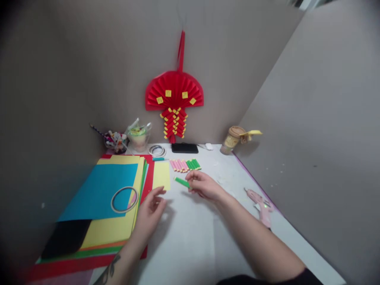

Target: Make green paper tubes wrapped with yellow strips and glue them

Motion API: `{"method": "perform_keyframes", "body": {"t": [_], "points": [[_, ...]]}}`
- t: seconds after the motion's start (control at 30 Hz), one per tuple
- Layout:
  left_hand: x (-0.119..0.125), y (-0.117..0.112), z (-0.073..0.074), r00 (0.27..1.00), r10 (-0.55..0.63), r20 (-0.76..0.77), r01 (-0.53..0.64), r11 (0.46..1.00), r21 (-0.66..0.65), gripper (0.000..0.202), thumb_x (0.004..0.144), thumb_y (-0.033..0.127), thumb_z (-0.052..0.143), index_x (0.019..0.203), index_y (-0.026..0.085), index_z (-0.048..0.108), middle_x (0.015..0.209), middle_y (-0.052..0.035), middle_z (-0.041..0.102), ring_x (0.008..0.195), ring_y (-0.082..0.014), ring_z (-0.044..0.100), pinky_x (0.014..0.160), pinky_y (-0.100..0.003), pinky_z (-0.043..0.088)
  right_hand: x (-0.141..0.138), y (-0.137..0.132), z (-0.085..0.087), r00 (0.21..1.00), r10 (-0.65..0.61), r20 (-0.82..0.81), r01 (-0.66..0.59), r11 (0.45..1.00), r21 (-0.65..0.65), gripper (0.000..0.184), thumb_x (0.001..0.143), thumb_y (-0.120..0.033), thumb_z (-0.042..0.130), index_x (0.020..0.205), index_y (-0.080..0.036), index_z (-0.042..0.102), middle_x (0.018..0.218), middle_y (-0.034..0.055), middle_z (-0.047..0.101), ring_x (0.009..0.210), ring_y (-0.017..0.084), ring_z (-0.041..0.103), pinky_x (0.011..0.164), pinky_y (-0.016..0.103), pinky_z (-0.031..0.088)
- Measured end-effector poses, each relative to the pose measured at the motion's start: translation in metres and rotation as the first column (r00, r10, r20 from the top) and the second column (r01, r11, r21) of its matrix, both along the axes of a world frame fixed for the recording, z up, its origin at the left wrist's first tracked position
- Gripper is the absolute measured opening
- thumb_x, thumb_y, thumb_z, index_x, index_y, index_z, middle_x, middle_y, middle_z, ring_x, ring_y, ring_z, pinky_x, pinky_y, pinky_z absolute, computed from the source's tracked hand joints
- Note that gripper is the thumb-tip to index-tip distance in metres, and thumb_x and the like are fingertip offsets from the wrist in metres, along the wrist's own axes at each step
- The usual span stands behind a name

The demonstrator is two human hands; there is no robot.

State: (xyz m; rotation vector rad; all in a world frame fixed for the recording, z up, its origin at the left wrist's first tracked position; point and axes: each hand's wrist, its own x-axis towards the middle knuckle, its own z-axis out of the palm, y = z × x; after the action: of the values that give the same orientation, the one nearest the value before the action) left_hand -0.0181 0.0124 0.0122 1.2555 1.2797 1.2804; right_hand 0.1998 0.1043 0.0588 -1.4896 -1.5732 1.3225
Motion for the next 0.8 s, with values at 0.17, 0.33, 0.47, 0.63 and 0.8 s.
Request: {"method": "perform_keyframes", "body": {"t": [0.17,0.33,0.47,0.63,0.8], "points": [[0.000,-0.004,0.014,0.993,-0.118,-0.016,0.118,0.991,0.055,0.033,0.076,0.028,0.063,0.109,0.021,0.064,0.111,-0.0095,0.063,0.089,-0.0170,0.061,0.071,-0.027,0.052,-0.033,-0.069,-0.001,0.936,0.103,-0.335,-0.128,0.990,-0.053,0.013,0.071,-0.024,0.064,0.079,-0.018,0.056,0.062,-0.0040,0.057,0.055,0.009,0.054,0.055,0.022,0.044],[-0.002,-0.004,0.017,0.994,-0.071,-0.082,0.078,0.993,0.086,0.015,0.076,0.029,0.063,0.085,0.019,0.070,0.090,-0.0071,0.070,0.084,-0.0188,0.064,0.073,-0.030,0.052,-0.037,-0.084,-0.009,0.948,0.026,-0.317,0.014,0.992,0.126,0.017,0.075,-0.031,0.065,0.086,-0.018,0.060,0.073,0.0005,0.061,0.067,0.013,0.058,0.065,0.028,0.048],[-0.003,-0.005,0.017,0.994,-0.052,-0.098,0.062,0.992,0.111,0.015,0.076,0.028,0.064,0.086,0.020,0.070,0.091,-0.0069,0.070,0.084,-0.0188,0.065,0.075,-0.031,0.053,-0.041,-0.093,-0.014,0.977,-0.061,-0.206,0.135,0.921,0.366,0.014,0.075,-0.029,0.066,0.086,-0.021,0.063,0.086,0.0046,0.062,0.081,0.017,0.059,0.073,0.031,0.049],[-0.001,-0.005,0.015,0.982,-0.129,-0.139,0.149,0.978,0.148,0.018,0.072,0.028,0.068,0.089,0.021,0.071,0.093,-0.0069,0.070,0.087,-0.0200,0.065,0.072,-0.031,0.054,-0.044,-0.100,-0.027,0.947,-0.193,-0.256,0.283,0.880,0.382,0.013,0.076,-0.031,0.067,0.084,-0.021,0.063,0.084,0.0046,0.064,0.078,0.017,0.061,0.073,0.032,0.051],[0.000,-0.004,0.011,0.978,-0.122,-0.169,0.148,0.977,0.154,0.016,0.076,0.027,0.065,0.088,0.021,0.072,0.090,-0.0069,0.070,0.084,-0.0183,0.065,0.072,-0.029,0.053,-0.042,-0.099,-0.035,0.931,-0.191,-0.311,0.317,0.846,0.428,0.008,0.075,-0.026,0.068,0.082,-0.022,0.065,0.086,0.0049,0.065,0.086,0.019,0.061,0.077,0.033,0.051]]}}
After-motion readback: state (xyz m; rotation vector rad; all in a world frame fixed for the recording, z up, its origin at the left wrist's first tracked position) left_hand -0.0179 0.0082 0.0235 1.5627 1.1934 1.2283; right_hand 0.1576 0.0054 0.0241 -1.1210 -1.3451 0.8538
